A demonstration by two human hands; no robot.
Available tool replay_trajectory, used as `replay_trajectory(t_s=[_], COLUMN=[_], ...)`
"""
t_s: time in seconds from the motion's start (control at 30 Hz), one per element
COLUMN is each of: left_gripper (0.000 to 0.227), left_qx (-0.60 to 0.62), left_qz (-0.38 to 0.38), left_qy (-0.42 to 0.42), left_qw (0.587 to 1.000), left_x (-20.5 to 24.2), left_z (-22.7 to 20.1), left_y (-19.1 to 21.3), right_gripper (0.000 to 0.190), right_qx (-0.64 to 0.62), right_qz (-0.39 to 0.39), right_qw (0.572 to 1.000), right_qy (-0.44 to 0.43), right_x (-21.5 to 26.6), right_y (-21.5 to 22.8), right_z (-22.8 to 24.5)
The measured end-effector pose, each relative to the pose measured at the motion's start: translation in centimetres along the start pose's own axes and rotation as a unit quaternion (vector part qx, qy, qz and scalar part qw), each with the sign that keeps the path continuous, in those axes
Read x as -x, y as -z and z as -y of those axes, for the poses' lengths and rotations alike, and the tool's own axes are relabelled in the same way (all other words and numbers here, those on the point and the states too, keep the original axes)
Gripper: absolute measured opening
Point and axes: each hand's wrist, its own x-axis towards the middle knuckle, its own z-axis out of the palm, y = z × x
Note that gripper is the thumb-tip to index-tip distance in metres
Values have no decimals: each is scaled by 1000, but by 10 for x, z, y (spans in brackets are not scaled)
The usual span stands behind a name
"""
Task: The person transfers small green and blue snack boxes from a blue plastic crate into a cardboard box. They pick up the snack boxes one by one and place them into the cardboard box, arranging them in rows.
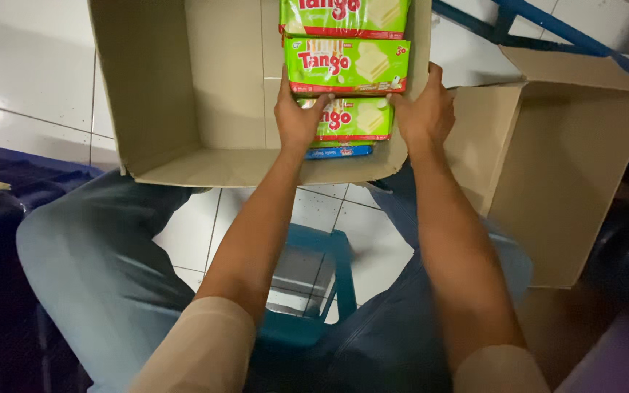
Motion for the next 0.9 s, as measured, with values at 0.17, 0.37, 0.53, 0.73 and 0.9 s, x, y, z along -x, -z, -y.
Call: replay_trajectory(t_s=[0.17, 0.37, 0.53, 0.73, 0.9], left_gripper=[67, 78, 70, 81, 84], left_qx=[20, -44, 150, 121, 131], left_qz=[-7, 54, 105, 168, 166], left_qy=[0, 9, 144, 60, 67], left_qw=[1000, 998, 972, 976, 975], left_x=[3, 0, -5, -32, -29], left_z=[-12, -10, -43, -46, -49], left_y=[-1, 4, 23, 28, 17], right_gripper=[47, 36, 38, 39, 42], right_qx=[36, 10, -7, -2, 18], right_qz=[2, 10, 13, 16, 4], right_qw=[999, 1000, 1000, 1000, 1000], right_qy=[28, 28, 22, 14, 22], right_x=[-6, -9, -9, -7, -7], right_y=[-3, -5, -4, -1, 0], right_z=[2, -5, -4, -1, -1])
